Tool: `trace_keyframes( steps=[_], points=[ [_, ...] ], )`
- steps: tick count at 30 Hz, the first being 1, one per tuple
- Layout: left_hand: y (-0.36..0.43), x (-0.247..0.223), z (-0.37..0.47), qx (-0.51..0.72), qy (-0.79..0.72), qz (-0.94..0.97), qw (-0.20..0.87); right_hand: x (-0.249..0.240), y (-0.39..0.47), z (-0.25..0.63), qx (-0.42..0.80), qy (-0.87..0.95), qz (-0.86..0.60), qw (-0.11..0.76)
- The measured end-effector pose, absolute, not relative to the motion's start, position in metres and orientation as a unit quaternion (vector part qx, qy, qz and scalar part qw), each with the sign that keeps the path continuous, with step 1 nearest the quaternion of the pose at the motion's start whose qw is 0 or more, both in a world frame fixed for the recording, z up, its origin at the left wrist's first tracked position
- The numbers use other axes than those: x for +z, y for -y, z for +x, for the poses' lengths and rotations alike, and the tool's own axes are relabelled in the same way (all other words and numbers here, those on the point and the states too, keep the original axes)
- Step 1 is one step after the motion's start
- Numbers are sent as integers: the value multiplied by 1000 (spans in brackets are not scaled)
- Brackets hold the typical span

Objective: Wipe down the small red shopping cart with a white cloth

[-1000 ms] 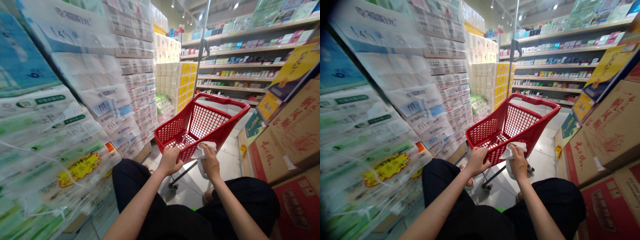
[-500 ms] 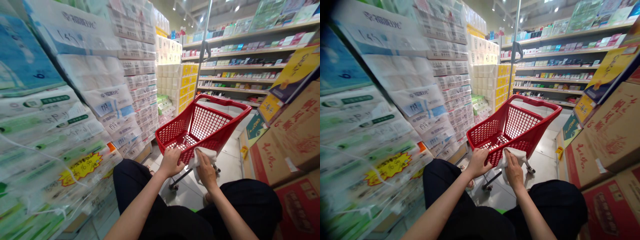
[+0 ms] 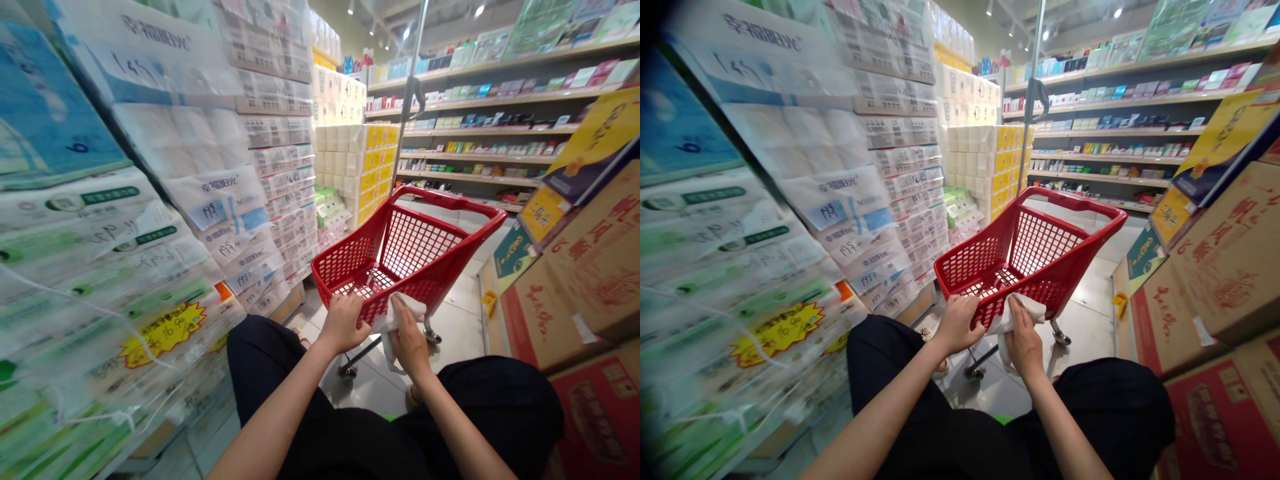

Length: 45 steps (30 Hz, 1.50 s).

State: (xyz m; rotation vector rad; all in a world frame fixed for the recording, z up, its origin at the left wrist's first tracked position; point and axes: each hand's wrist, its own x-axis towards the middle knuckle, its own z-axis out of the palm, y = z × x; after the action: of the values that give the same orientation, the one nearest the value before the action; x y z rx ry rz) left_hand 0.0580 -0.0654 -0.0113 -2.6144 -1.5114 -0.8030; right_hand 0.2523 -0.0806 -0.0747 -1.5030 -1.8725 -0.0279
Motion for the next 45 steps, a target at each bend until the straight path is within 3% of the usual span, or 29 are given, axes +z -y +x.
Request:
trace_keyframes(
  steps=[7,15,24,31,40,45],
  points=[
    [66,-12,57,-258,481,-837,10,-89,91,241,-28,752,-575,321],
    [64,-11,58,-253,483,-838,4,-66,74,246,-14,755,-583,300],
    [68,-12,59,-256,484,-836,7,-86,94,238,28,742,-570,351],
    [69,-10,59,-257,484,-836,14,-101,106,232,3,788,-519,330],
    [68,-10,60,-257,483,-837,3,-68,83,235,-31,794,-543,273],
    [67,-10,59,-253,488,-835,6,-69,87,227,-4,788,-535,305]
  ],
)
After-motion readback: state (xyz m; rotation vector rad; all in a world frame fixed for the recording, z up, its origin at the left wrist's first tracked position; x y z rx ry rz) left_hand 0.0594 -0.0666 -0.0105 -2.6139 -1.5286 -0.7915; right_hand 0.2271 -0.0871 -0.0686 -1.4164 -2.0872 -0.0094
